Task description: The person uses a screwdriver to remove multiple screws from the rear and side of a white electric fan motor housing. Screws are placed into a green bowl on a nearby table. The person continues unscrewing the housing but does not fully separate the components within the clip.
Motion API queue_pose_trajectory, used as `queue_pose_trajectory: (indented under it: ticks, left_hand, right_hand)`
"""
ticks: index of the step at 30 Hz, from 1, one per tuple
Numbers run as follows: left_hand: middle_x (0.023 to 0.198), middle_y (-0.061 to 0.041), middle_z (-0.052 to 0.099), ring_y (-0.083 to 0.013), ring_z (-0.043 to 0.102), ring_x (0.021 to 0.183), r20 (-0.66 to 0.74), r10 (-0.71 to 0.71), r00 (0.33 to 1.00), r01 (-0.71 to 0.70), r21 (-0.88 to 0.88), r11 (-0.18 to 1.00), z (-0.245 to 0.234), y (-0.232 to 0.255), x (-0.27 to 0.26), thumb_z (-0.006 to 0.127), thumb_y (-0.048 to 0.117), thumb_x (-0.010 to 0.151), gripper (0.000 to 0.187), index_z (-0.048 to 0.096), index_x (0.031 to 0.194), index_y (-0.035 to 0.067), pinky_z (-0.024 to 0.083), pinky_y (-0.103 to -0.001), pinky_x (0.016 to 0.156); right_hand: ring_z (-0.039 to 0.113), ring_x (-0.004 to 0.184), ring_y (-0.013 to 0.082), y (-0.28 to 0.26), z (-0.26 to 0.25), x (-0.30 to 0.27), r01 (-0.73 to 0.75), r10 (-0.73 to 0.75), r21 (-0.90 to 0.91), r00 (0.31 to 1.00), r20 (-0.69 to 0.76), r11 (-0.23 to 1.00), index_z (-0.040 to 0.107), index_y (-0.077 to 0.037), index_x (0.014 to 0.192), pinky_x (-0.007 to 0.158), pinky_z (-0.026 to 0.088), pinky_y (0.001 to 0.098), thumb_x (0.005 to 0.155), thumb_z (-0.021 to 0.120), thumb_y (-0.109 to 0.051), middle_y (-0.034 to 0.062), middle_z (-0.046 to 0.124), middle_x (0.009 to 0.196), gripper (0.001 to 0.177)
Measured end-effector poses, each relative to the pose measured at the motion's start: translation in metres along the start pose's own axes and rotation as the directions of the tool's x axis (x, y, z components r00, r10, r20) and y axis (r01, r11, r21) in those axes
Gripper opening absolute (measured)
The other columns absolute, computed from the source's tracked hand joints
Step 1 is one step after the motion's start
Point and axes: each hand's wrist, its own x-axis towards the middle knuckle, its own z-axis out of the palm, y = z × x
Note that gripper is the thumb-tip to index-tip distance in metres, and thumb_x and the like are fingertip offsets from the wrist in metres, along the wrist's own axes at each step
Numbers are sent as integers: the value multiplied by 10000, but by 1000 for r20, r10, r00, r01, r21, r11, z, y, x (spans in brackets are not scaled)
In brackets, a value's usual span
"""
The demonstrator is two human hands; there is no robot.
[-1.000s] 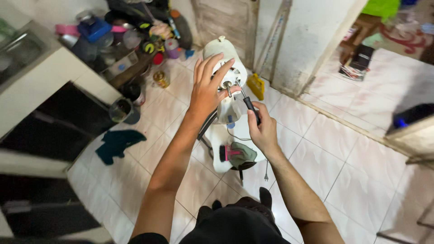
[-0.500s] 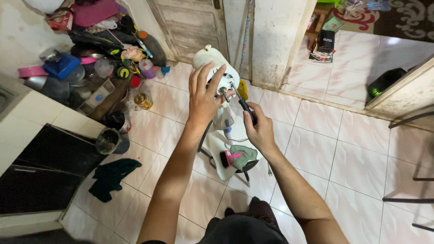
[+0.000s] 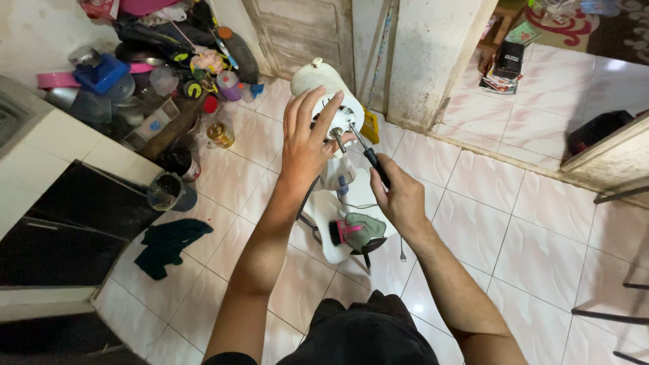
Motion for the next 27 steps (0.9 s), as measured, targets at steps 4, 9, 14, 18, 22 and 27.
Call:
queue_pose_trajectory:
  ticks: [4, 9, 14, 18, 22, 27]
  left_hand:
    - [1477, -92, 488, -333, 482, 1363, 7, -7, 1000, 7, 3, 1000, -1, 4, -1, 905, 396, 787, 789, 572, 1470, 182, 397, -523, 1197]
    - [1473, -87, 493, -324, 483, 1365, 7, -9, 1000, 9, -3, 1000, -1, 9, 0, 909, 393, 796, 784, 568, 1471, 187, 391, -526, 1201]
    - [1471, -88, 497, -333, 482, 1365, 3, -21, 1000, 21, -1, 1000, -4, 10, 2, 906, 386, 790, 781, 574, 1467, 184, 394, -516, 1196]
    - [1464, -91, 509, -326, 491, 1356, 0, -10, 1000, 10, 1, 1000, -2, 6, 2, 906, 371, 785, 767, 585, 1450, 164, 401, -509, 1184]
    - [1439, -83, 534, -310, 503, 1329, -23, 35, 999, -35, 9, 999, 0, -1, 1, 927, 331, 798, 724, 611, 1423, 150, 413, -495, 1162]
    - [1429, -70, 550, -303, 509, 1312, -17, 80, 997, -81, -62, 995, -3, -20, 5, 935, 291, 811, 689, 628, 1409, 143, 430, -468, 1147]
  right_hand:
    - [697, 653, 236, 3, 1, -3, -14, 14, 40, 1000, 2, 999, 624, -67, 1267, 591, 535, 350, 994, 708, -137, 126, 698, 825, 294]
    - [650, 546, 243, 4, 5, -4, -118, 114, 66, 991, 67, 991, 613, -61, 1271, 520, 495, 366, 1010, 682, -153, 125, 665, 698, 286]
    - [642, 513, 229, -1, 3, 2, -139, 133, 95, 989, 67, 986, 624, -67, 1261, 493, 483, 360, 1006, 675, -180, 115, 652, 663, 284]
    - [630, 488, 215, -8, -6, 2, -133, 130, 56, 990, 54, 990, 658, -61, 1222, 485, 475, 346, 999, 653, -226, 112, 644, 619, 277]
    - [503, 485, 264, -10, -25, 20, -476, 375, 239, 852, 366, 847, 746, -71, 1137, 512, 411, 371, 1124, 524, -289, 170, 523, 590, 312]
    - [611, 510, 284, -17, -49, 61, -226, 205, 10, 900, 384, 974, 721, -24, 1056, 509, 470, 398, 1051, 578, -315, 137, 625, 615, 324]
